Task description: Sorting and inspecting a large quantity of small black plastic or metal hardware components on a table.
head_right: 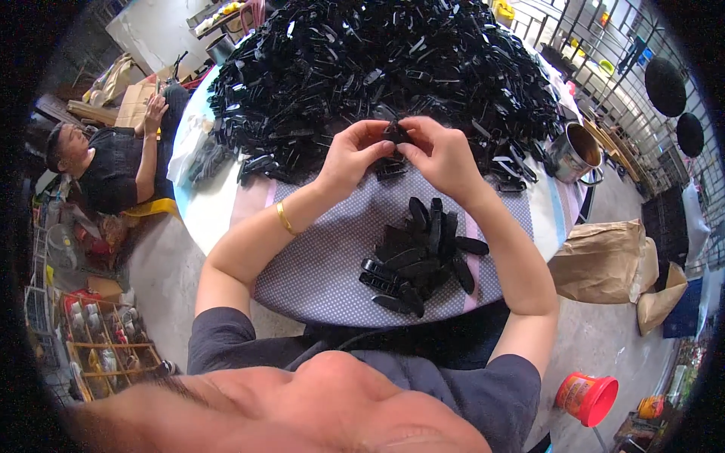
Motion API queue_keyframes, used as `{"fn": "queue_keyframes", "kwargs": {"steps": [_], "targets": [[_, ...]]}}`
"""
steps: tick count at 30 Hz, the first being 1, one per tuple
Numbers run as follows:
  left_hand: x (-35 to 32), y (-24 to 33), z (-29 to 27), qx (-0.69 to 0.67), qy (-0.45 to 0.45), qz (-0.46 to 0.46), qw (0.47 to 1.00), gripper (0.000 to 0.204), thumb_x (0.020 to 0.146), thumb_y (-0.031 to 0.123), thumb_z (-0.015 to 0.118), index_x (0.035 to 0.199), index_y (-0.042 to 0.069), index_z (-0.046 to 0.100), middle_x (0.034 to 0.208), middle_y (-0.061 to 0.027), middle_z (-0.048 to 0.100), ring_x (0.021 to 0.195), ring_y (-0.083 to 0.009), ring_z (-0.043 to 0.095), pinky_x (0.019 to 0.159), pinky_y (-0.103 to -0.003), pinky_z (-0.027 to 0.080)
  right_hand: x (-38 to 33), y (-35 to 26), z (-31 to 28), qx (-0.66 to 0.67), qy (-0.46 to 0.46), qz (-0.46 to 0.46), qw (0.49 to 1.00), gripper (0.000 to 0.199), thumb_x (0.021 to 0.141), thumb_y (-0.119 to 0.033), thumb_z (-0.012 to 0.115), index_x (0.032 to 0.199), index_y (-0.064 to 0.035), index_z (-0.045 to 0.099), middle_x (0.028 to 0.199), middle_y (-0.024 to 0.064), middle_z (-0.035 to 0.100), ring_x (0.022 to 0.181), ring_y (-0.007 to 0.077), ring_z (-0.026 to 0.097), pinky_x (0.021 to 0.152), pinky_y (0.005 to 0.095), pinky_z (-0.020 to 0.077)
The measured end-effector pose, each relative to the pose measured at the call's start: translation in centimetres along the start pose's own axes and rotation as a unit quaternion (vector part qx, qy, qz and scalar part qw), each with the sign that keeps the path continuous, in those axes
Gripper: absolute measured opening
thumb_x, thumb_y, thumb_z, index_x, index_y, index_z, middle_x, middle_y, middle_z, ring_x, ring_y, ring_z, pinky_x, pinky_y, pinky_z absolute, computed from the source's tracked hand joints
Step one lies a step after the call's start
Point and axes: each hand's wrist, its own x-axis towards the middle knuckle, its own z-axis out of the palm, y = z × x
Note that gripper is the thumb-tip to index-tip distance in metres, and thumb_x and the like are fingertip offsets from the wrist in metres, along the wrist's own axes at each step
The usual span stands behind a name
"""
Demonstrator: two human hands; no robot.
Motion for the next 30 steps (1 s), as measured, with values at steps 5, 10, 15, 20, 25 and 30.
{"fn": "queue_keyframes", "kwargs": {"steps": [5,10,15,20,25,30], "targets": [[0.4,0.1,-0.1,-0.022,-0.005,0.006,1.0,0.031,0.079,-0.001,0.062,0.109,-0.003,0.055,0.1,-0.0088,0.061,0.09,-0.0136,0.058,0.082,-0.026,0.049,-0.9,0.8,0.1,0.083,0.02,-0.009,0.996,0.032,0.079,0.001,0.062,0.111,0.0022,0.056,0.091,0.0079,0.064,0.079,0.0106,0.06,0.071,0.0226,0.05],[0.5,0.2,-0.1,0.004,-0.013,-0.004,1.0,0.031,0.078,-0.001,0.062,0.109,-0.002,0.057,0.099,-0.0095,0.061,0.089,-0.0144,0.059,0.081,-0.027,0.05,-1.1,0.4,-0.5,0.194,0.048,0.07,0.977,0.031,0.081,-0.001,0.061,0.112,0.0007,0.057,0.087,0.0048,0.062,0.072,0.0081,0.057,0.061,0.0202,0.048],[0.4,-0.1,-0.1,-0.018,-0.012,-0.007,1.0,0.03,0.08,0.001,0.062,0.109,-0.001,0.056,0.098,-0.0087,0.061,0.086,-0.013,0.059,0.077,-0.026,0.05,-1.5,0.8,0.0,0.18,0.023,0.079,0.98,0.035,0.08,-0.005,0.064,0.115,-0.0032,0.057,0.085,0.0029,0.062,0.072,0.0071,0.057,0.06,0.0196,0.048],[0.3,-0.2,0.0,-0.094,-0.011,-0.045,0.994,0.026,0.085,0.004,0.056,0.11,0.001,0.05,0.103,-0.0109,0.06,0.088,-0.0142,0.058,0.078,-0.027,0.05,-1.4,1.4,-0.4,0.246,-0.017,0.187,0.951,0.03,0.081,-0.015,0.065,0.106,0.0012,0.058,0.083,0.0052,0.062,0.067,0.0089,0.059,0.057,0.0209,0.05],[0.4,0.2,0.0,-0.106,-0.026,-0.078,0.991,0.022,0.086,0.009,0.056,0.106,0.004,0.049,0.102,-0.0107,0.06,0.082,-0.0125,0.057,0.069,-0.024,0.048,-1.5,1.5,-0.1,0.399,-0.058,0.325,0.855,0.03,0.084,-0.026,0.061,0.099,-0.0001,0.058,0.08,0.0071,0.063,0.059,0.0118,0.062,0.051,0.0219,0.0521],[0.7,0.2,-0.3,-0.061,-0.03,-0.097,0.993,0.021,0.085,0.009,0.056,0.105,0.005,0.049,0.102,-0.0103,0.06,0.081,-0.0126,0.057,0.069,-0.025,0.047,-1.3,0.8,-0.4,0.423,-0.074,0.324,0.843,0.033,0.084,-0.027,0.061,0.101,0.0016,0.056,0.078,0.0099,0.063,0.058,0.0131,0.063,0.05,0.0217,0.0521]]}}
